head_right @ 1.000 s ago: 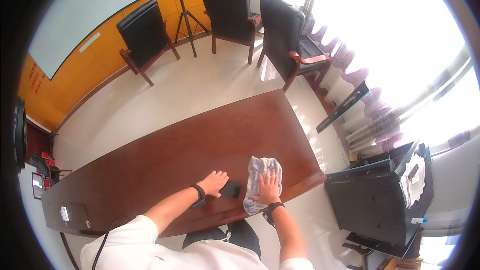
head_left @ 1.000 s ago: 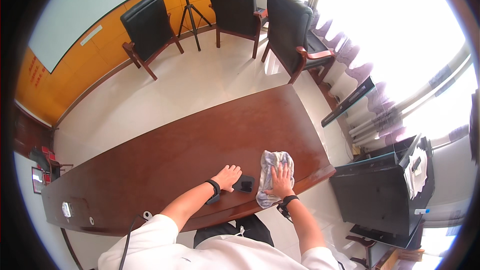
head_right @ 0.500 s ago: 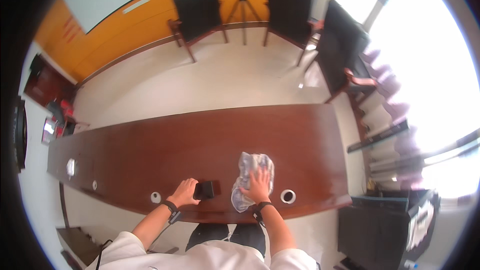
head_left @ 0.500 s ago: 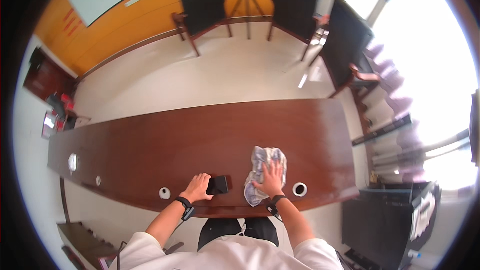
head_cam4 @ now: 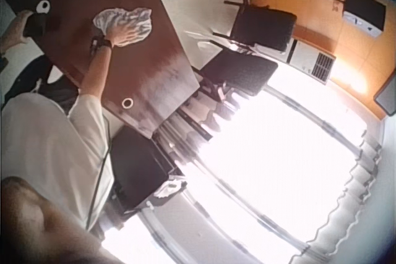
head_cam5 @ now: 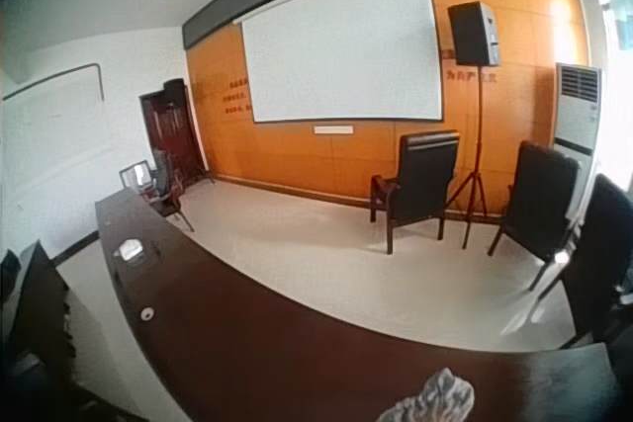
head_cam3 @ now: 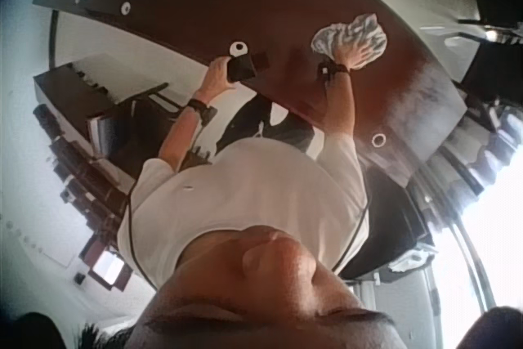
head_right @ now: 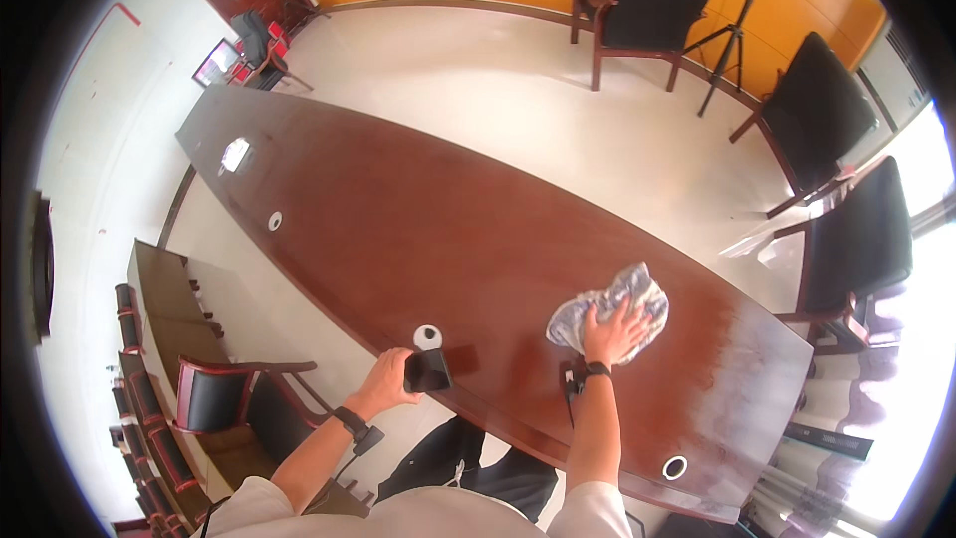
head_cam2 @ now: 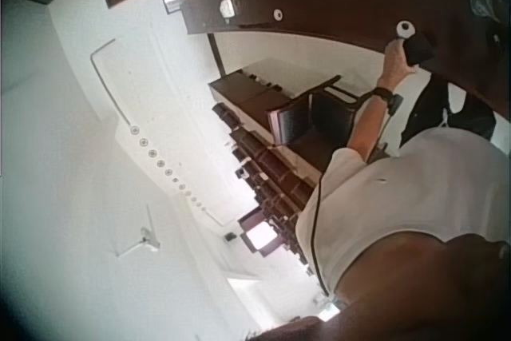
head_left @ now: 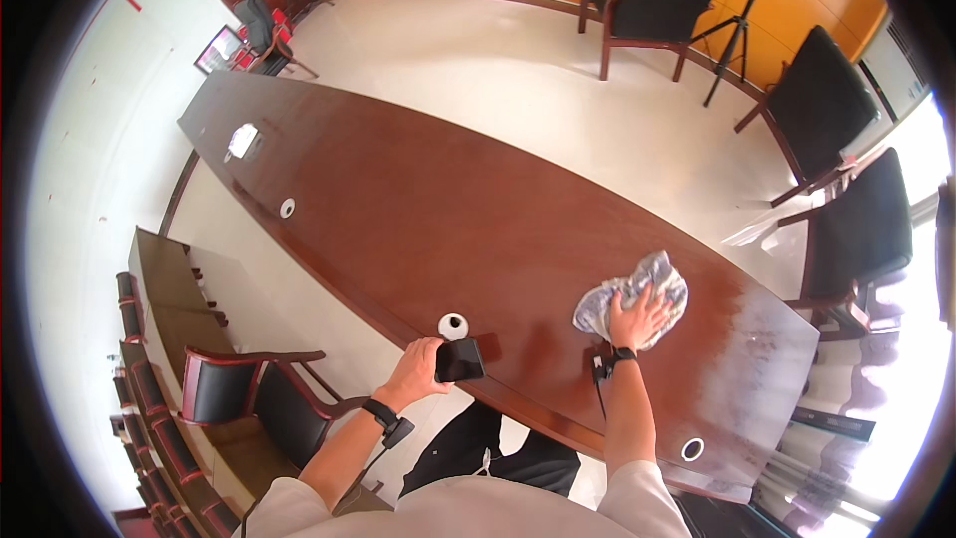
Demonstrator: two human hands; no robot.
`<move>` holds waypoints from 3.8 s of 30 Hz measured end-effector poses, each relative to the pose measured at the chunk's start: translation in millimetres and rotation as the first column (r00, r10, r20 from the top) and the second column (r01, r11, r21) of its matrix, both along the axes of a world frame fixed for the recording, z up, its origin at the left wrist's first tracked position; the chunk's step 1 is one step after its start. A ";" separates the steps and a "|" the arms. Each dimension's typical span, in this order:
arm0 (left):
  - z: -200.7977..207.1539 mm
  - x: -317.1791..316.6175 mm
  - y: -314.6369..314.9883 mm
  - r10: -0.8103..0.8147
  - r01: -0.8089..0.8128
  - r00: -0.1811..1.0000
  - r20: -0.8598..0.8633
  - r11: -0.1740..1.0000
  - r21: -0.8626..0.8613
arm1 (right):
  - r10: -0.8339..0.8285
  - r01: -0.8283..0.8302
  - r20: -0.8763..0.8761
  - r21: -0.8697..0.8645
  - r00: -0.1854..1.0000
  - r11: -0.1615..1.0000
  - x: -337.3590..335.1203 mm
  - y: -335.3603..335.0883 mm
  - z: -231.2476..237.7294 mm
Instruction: Wiping an office chair and a conference table with a cloth.
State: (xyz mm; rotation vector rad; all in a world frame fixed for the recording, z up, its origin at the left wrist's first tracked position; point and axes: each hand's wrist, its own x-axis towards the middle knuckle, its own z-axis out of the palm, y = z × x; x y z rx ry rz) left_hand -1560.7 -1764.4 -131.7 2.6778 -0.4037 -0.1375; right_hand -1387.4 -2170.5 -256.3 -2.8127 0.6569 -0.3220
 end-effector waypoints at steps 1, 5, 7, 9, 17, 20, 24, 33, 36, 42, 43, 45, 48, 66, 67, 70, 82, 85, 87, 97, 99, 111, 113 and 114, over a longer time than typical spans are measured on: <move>-3.4 -3.9 11.9 0.025 -0.025 1.000 0.004 1.000 -0.012 | 0.048 -0.048 -0.030 0.012 0.998 0.999 14.8 27.9 2.3; 7.8 -13.2 40.5 0.117 -0.118 0.992 -0.046 0.993 -0.029 | 0.373 -0.377 0.054 0.102 0.926 0.921 28.6 145.4 15.3; 7.1 -17.4 54.2 0.134 -0.135 0.991 -0.026 0.990 -0.043 | 0.517 -0.515 0.039 0.180 0.855 0.838 14.0 201.4 19.9; 11.1 -18.2 64.6 0.211 -0.216 0.974 -0.086 0.974 -0.061 | 0.689 -0.671 -0.002 0.221 0.725 0.707 -10.3 243.0 29.1; 34.3 -6.3 48.7 0.156 -0.156 0.988 -0.003 0.985 -0.076 | 0.817 -0.813 0.088 0.202 0.570 0.546 -63.5 180.3 11.0; 32.7 -1.7 22.4 0.139 -0.135 0.990 0.035 0.986 -0.098 | 0.743 -0.750 0.129 0.222 0.656 0.623 -84.5 105.7 9.3; 28.1 2.3 -21.6 0.120 -0.117 0.993 0.021 0.988 -0.103 | 0.621 -0.610 0.008 0.193 0.784 0.768 -132.3 -12.1 18.0; 23.9 -6.6 -129.9 0.165 -0.158 0.986 0.012 0.960 -0.231 | 0.185 -0.187 -0.178 0.005 0.966 0.982 -297.1 -262.7 6.3; 7.7 -11.8 -151.9 0.186 -0.169 0.981 0.046 0.954 -0.249 | -0.045 0.050 -0.198 0.020 0.979 0.999 -334.2 -301.0 3.3; -8.4 -29.4 -174.8 0.238 -0.221 0.970 0.040 0.942 -0.254 | -0.298 0.296 -0.148 -0.038 0.943 0.954 -333.5 -321.4 -8.5; -8.0 -33.1 -177.1 0.231 -0.212 0.972 0.046 0.943 -0.258 | -0.328 0.325 -0.147 -0.043 0.933 0.945 -333.9 -322.5 -8.5; -7.4 -37.7 -178.2 0.262 -0.243 0.964 0.031 0.927 -0.287 | -0.347 0.347 -0.109 -0.013 0.932 0.938 -330.3 -319.7 -10.7; -2.6 -43.5 -172.5 0.289 -0.267 0.957 0.035 0.919 -0.290 | -0.196 0.200 -0.056 0.074 0.979 0.977 -321.8 -294.3 -6.8; -23.5 -86.2 -26.4 0.505 -0.471 0.861 -0.064 0.742 -0.477 | 0.870 -0.810 -0.302 0.335 0.391 0.481 -157.1 135.6 31.2; -26.1 -88.0 -16.2 0.517 -0.488 0.853 -0.068 0.745 -0.455 | 0.863 -0.793 -0.326 0.361 0.386 0.491 -152.6 161.0 38.4; -33.6 -80.5 11.7 0.525 -0.492 0.850 -0.051 0.754 -0.435 | 0.805 -0.736 -0.271 0.327 0.528 0.593 -148.5 213.9 41.8; -47.7 -15.8 32.9 0.393 -0.430 0.899 -0.195 0.704 -0.565 | 0.191 -0.159 -0.404 0.111 0.894 0.981 -264.8 -10.0 45.7; -26.5 -0.8 14.4 0.320 -0.375 0.926 -0.199 0.720 -0.584 | -0.188 0.200 -0.594 -0.046 0.782 0.979 -299.1 -83.8 52.1; -28.6 7.9 8.7 0.288 -0.335 0.941 -0.175 0.747 -0.574 | -0.274 0.342 -0.653 -0.024 0.706 0.939 -294.3 -101.5 58.1; -38.3 13.2 2.5 0.262 -0.260 0.963 -0.062 0.842 -0.473 | 0.417 -0.312 -0.414 0.298 0.809 0.902 -192.8 72.8 38.3; -31.7 3.5 -4.2 0.277 -0.272 0.960 -0.052 0.861 -0.431 | 0.409 -0.246 -0.461 0.373 0.787 0.895 -166.3 106.4 46.2; 5.2 -4.6 -130.6 0.426 -0.383 0.904 0.033 0.841 -0.382 | 0.093 0.007 -0.293 0.323 0.952 0.946 -114.2 -108.2 31.3; -1.1 -5.3 -156.6 0.451 -0.395 0.888 0.086 0.846 -0.358 | 0.002 0.087 -0.234 0.371 0.972 0.925 -124.6 -188.9 29.0; 5.6 -4.9 -174.5 0.424 -0.386 0.905 0.022 0.843 -0.375 | -0.073 0.178 -0.279 0.375 0.957 0.910 -131.6 -228.1 34.8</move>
